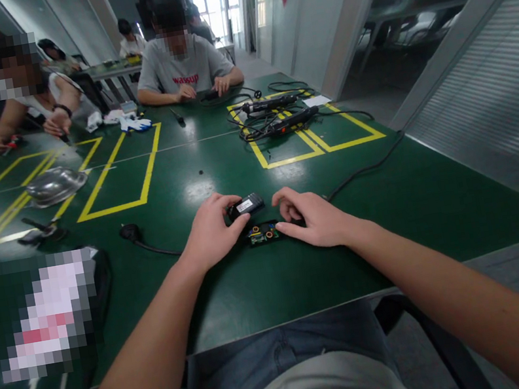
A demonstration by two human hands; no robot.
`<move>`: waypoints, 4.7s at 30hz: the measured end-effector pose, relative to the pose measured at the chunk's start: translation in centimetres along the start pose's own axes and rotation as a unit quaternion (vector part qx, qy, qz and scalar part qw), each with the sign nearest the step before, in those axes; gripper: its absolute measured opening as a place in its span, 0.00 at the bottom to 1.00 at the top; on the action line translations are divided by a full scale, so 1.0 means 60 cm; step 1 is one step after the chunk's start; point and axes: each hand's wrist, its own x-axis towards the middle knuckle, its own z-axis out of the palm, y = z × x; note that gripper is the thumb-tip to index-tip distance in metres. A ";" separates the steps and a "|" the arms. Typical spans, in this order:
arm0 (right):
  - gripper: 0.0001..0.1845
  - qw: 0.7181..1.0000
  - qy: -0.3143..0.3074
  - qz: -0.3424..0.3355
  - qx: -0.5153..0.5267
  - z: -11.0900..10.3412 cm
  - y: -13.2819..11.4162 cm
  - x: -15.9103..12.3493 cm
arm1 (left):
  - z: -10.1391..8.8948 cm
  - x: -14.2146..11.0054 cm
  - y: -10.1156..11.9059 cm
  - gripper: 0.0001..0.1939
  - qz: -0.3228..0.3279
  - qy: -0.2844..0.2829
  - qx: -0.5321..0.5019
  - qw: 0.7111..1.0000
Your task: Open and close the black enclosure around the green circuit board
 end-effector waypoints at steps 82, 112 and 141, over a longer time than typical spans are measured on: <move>0.12 0.996 0.023 0.060 -0.065 0.004 -0.008 0.002 | -0.012 -0.028 0.023 0.21 0.102 -0.142 -0.006 0.985; 0.07 0.999 -0.014 0.005 -0.034 -0.006 -0.011 -0.003 | -0.003 -0.011 0.011 0.22 -0.008 -0.058 0.047 0.997; 0.05 0.999 -0.027 -0.015 -0.026 -0.013 -0.024 -0.010 | -0.019 -0.031 0.037 0.06 0.055 -0.151 0.037 0.986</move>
